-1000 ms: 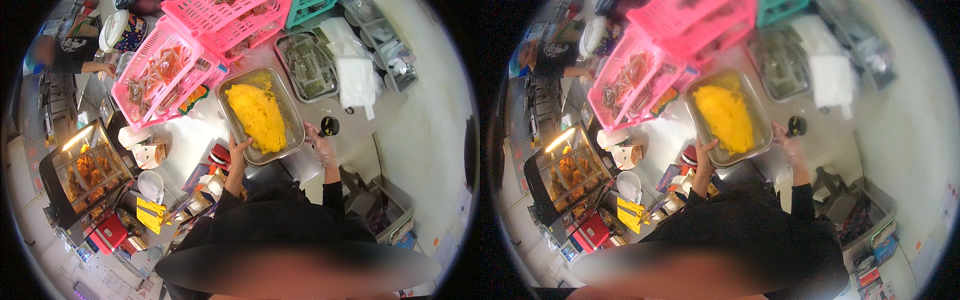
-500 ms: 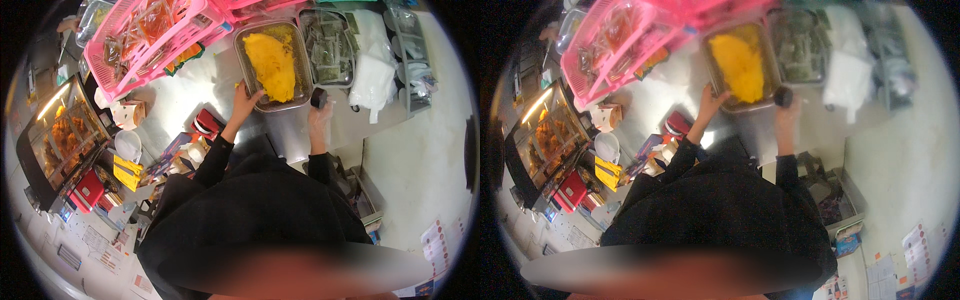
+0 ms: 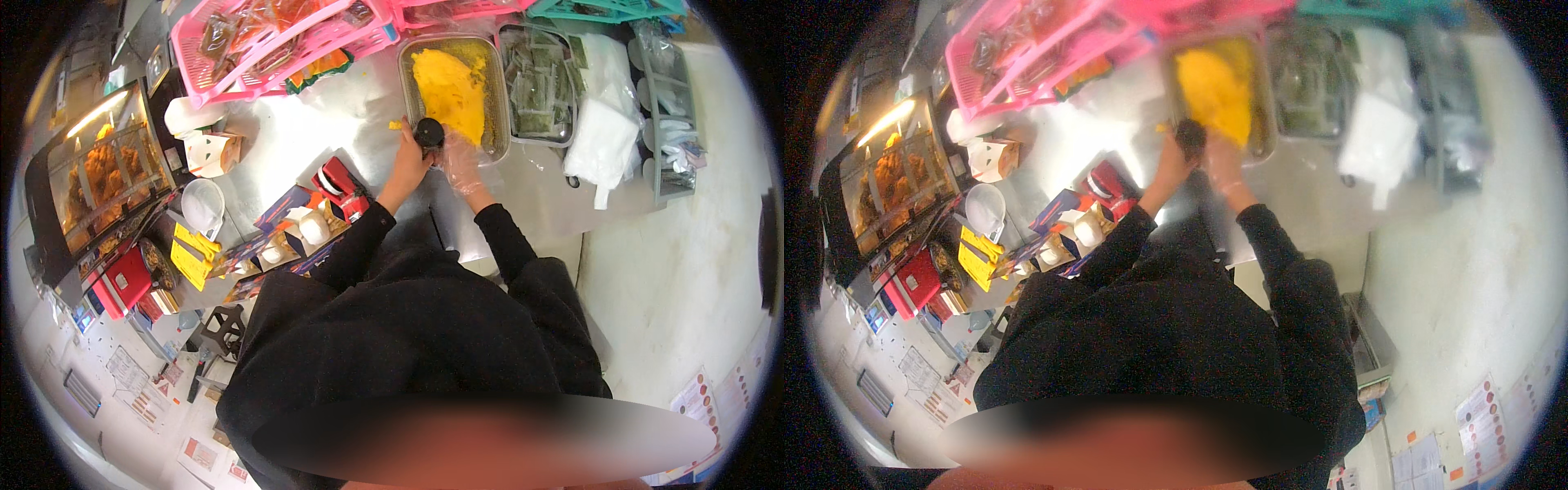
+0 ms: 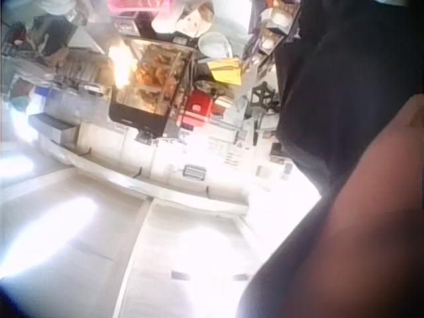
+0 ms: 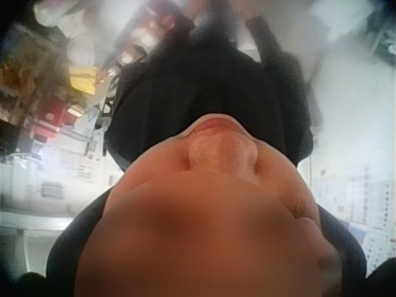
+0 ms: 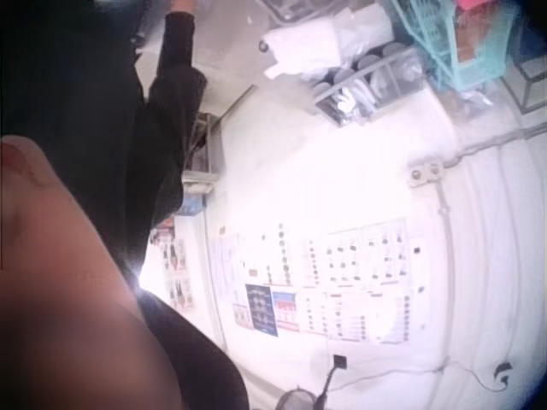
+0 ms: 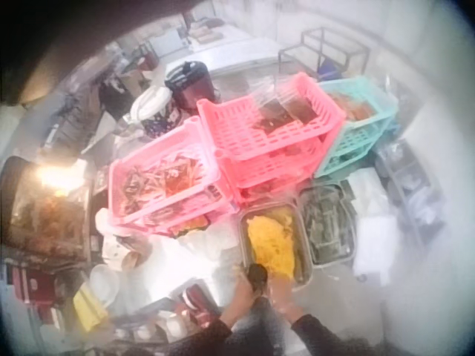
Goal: The person assembles bento-style meal boxes by placing cooked meat, rice, and yellow egg into compartments, then adding pickled vegetables and closing the lids. They handle multiple boxes sequentially and arrange them on the counter.
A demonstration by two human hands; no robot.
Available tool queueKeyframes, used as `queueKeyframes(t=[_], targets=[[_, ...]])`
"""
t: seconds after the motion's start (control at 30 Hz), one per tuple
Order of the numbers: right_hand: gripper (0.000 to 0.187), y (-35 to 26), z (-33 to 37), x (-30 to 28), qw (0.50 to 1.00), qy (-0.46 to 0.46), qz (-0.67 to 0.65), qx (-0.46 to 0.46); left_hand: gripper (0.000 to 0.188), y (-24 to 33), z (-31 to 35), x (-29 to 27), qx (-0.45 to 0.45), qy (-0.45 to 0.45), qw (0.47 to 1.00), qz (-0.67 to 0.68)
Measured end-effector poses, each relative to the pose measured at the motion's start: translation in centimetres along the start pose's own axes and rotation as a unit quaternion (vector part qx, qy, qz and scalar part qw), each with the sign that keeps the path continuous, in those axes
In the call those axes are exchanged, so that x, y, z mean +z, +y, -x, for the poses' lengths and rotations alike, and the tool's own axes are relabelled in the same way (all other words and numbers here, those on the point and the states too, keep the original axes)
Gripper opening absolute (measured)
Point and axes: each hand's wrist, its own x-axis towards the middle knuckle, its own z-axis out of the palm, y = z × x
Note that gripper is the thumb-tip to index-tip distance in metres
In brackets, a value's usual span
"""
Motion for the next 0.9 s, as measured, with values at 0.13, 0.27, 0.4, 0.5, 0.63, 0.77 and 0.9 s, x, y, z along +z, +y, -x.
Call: queueKeyframes(t=[0.13,0.27,0.4,0.5,0.63,0.77,0.9], targets=[[0.061,0.4,-1.9,0.0,0.998,0.018,-0.037,-0.046,0.102,0.5,0.7,0.2,-0.028,0.009,1.000,-0.004],[0.050,-0.1,-6.1,-0.5,0.998,0.034,-0.034,-0.042,0.092,0.7,0.8,0.1,0.015,0.035,0.999,-0.019],[0.045,-0.5,-10.0,-0.6,0.997,0.043,0.048,-0.041,0.086,0.6,0.7,0.3,0.034,0.052,0.998,-0.013],[0.046,-0.2,-11.9,-0.4,0.995,0.083,0.048,-0.008,0.087,0.5,0.7,0.4,0.046,0.068,0.996,-0.020],[0.054,0.3,-13.8,-0.9,0.997,0.026,0.077,0.007,0.087,0.7,0.9,0.4,0.021,0.057,0.998,-0.001],[0.088,-0.2,-12.2,-4.5,0.992,-0.110,0.022,0.057,0.082,0.9,0.5,-0.4,0.066,0.092,0.993,-0.040],[0.090,-1.1,-4.8,-8.9,0.959,-0.189,-0.149,0.151,0.062,0.8,-1.2,-2.0,-0.010,0.085,0.990,-0.116]])
